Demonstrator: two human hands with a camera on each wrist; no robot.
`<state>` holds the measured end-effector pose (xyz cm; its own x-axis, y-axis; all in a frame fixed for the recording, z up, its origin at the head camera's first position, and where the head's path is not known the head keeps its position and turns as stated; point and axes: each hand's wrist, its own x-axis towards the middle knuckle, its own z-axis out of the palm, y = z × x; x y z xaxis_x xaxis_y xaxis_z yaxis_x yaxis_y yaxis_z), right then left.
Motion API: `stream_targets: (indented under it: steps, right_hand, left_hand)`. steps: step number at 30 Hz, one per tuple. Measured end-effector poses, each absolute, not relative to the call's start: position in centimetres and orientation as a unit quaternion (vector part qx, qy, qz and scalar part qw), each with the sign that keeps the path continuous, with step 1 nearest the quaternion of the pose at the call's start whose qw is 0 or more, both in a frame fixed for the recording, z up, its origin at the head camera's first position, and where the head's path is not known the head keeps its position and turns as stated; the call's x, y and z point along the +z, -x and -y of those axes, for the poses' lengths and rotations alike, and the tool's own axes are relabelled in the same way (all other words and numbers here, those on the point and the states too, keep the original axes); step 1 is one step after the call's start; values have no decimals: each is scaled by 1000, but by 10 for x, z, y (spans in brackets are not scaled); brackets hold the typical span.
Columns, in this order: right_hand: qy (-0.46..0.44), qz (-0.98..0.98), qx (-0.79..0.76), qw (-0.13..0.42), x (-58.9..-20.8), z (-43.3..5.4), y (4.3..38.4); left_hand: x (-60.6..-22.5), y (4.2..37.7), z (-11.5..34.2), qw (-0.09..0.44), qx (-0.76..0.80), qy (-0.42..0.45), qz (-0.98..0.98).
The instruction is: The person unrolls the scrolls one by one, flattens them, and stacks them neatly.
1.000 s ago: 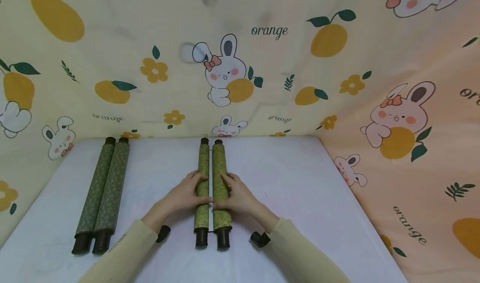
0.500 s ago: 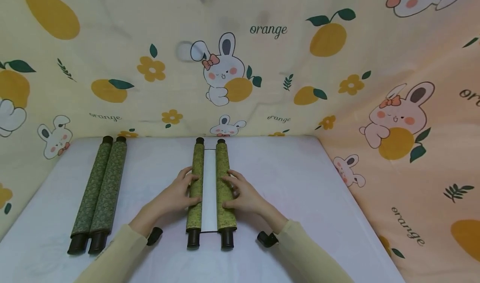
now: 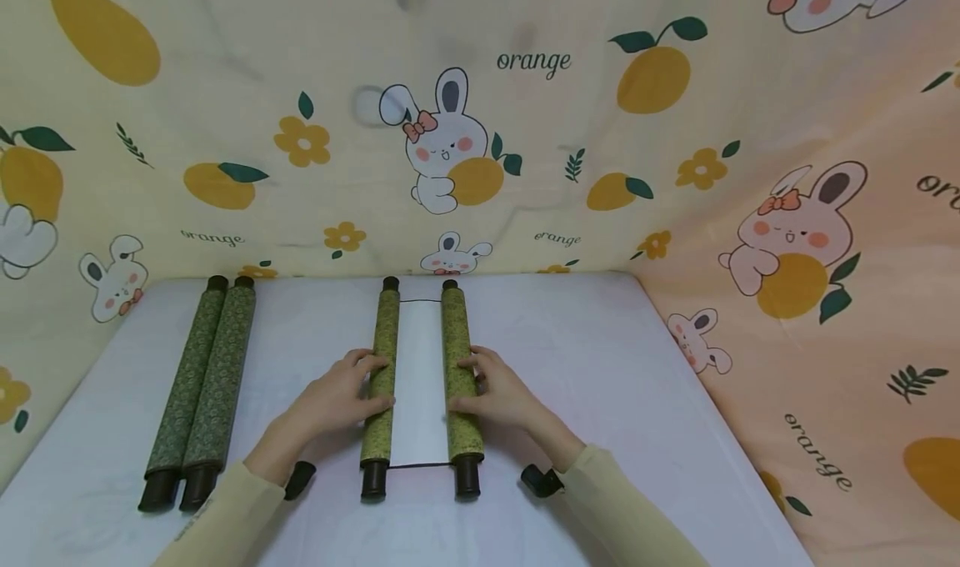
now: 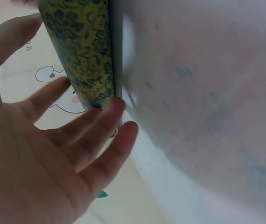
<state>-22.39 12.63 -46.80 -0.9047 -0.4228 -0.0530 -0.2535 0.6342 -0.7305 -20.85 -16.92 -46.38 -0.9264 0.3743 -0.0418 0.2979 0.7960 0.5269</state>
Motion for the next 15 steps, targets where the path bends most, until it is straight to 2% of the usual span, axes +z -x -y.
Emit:
stream_targets:
  steps: [6,15]
  right_hand:
    - [167,-900,-388,105,-470,-125,222]
    - [153,-890,-414,117,-469,-141,221]
  left_hand:
    - [-463,207,167,83,241,-130,-958]
    - [-467,205,175,95,265,-118,-952]
